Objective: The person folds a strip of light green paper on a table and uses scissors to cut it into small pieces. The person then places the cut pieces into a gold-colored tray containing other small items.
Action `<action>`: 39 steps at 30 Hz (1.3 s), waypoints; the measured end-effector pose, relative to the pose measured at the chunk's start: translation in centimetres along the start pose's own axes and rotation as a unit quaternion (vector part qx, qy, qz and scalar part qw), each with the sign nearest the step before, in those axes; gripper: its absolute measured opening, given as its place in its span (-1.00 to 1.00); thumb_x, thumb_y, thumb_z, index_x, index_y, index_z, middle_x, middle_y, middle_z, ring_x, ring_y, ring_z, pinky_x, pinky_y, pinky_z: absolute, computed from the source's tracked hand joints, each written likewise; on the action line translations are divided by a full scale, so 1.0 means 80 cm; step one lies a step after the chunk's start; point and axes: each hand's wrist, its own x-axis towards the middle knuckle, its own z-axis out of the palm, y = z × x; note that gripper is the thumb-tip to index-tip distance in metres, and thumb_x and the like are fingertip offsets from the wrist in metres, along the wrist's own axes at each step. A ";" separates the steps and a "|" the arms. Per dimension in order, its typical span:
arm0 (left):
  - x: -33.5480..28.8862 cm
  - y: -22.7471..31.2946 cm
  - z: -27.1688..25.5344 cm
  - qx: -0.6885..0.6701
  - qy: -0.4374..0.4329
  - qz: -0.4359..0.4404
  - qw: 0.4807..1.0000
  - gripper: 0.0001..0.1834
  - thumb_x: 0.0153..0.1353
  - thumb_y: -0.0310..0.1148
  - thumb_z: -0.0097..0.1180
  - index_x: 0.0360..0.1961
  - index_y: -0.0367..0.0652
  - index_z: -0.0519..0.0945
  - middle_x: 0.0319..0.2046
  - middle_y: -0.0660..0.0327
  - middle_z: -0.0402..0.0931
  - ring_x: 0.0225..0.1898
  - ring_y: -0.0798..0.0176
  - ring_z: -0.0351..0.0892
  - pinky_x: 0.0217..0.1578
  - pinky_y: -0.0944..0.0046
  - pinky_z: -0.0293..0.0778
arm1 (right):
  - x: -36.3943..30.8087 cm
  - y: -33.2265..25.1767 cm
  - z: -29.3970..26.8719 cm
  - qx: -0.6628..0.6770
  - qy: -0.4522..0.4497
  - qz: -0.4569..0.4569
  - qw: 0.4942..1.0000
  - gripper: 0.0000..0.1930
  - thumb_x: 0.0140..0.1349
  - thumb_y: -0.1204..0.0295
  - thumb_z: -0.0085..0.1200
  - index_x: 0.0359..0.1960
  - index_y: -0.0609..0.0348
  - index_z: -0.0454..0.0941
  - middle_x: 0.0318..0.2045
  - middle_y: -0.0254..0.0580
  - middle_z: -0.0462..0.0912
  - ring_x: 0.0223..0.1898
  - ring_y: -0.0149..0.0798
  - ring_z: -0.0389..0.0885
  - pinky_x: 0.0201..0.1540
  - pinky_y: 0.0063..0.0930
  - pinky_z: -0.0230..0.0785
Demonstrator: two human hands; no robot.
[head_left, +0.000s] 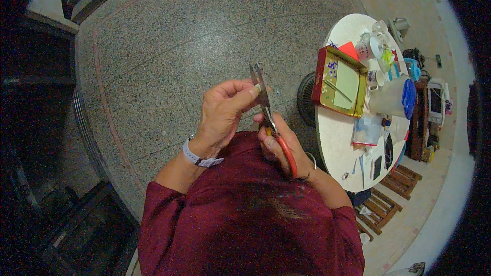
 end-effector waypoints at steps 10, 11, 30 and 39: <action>0.006 0.001 -0.005 -0.021 -0.009 -0.003 1.000 -0.80 0.25 -0.42 0.10 -0.18 -0.34 0.55 -0.13 -0.05 0.59 -0.11 0.12 0.61 0.00 0.12 0.51 | 0.004 -0.005 -0.003 -0.011 0.009 0.015 1.000 -0.51 0.33 0.22 -0.05 0.20 0.21 0.20 -0.43 -0.46 0.29 -0.51 -0.57 0.21 -0.49 -0.65 0.14; 0.006 0.002 -0.004 -0.024 -0.007 0.002 1.000 -0.81 0.25 -0.41 0.10 -0.19 -0.33 0.55 -0.13 -0.05 0.59 -0.11 0.12 0.61 0.00 0.12 0.51 | 0.004 -0.003 -0.003 -0.006 0.009 0.014 1.000 -0.51 0.34 0.23 -0.06 0.20 0.21 0.20 -0.44 -0.46 0.29 -0.51 -0.57 0.21 -0.49 -0.65 0.13; 0.004 0.010 -0.011 0.021 -0.025 -0.011 0.999 -0.85 0.24 -0.45 0.11 -0.24 -0.33 0.56 -0.15 0.05 0.57 -0.05 0.12 0.60 0.01 0.11 0.54 | 0.000 -0.010 -0.005 -0.037 0.005 0.031 0.999 -0.61 0.31 0.40 -0.04 0.16 0.14 0.29 -0.40 -0.36 0.33 -0.42 -0.49 0.33 -0.31 -0.56 0.29; 0.004 0.011 -0.014 0.029 -0.015 -0.020 0.999 -0.82 0.24 -0.42 0.12 -0.23 -0.35 0.55 -0.15 0.05 0.56 -0.07 0.10 0.61 -0.01 0.08 0.54 | -0.002 -0.008 -0.005 -0.032 0.002 0.014 0.999 -0.63 0.29 0.45 -0.03 0.13 0.15 0.32 -0.41 -0.37 0.31 -0.43 -0.51 0.31 -0.35 -0.58 0.26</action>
